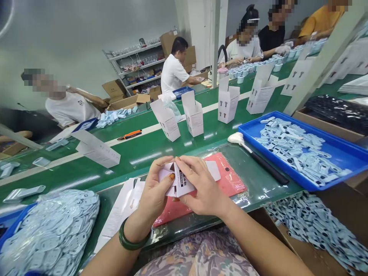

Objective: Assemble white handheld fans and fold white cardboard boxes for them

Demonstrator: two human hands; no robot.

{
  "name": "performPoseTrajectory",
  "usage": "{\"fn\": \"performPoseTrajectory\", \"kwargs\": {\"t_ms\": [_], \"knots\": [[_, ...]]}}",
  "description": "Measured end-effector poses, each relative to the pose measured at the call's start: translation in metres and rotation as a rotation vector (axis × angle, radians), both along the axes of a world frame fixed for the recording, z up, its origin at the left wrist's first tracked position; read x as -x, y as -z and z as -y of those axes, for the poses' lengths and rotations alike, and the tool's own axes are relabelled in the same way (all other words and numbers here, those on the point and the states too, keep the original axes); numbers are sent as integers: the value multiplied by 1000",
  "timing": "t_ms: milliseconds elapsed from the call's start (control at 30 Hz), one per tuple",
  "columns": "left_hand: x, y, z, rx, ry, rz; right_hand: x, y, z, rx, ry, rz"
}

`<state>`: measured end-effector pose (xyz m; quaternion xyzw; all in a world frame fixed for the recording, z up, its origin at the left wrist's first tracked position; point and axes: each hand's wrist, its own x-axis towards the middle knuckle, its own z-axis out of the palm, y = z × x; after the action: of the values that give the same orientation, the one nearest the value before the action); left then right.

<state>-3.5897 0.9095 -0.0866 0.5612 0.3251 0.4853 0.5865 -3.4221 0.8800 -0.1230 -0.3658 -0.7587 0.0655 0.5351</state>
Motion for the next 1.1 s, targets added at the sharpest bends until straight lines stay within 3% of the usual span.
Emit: {"fn": "performPoseTrajectory", "kwargs": {"t_ms": [300,467,600,733,800,900,1000,1100], "knots": [[4,-4,-3,-52,69,-3,3,3,2,-14,31,37],[6,-1,-11,76,122,309,6,3,2,1,70,64],[-2,10,-2,-59,99,393,7,-2,-4,47,64,64],[0,20,-1,-321,112,135,1,-13,-14,98,10,31],[12,21,-13,-447,26,-87,3,-15,-13,87,-6,40],[35,18,-40,-468,-309,-206,22,-4,-5,48,1,-105],[47,20,-54,-263,-540,101,56,17,-1,269,-105,-478],[39,31,-48,-61,-529,385,90,26,-14,640,-332,-776]]}}
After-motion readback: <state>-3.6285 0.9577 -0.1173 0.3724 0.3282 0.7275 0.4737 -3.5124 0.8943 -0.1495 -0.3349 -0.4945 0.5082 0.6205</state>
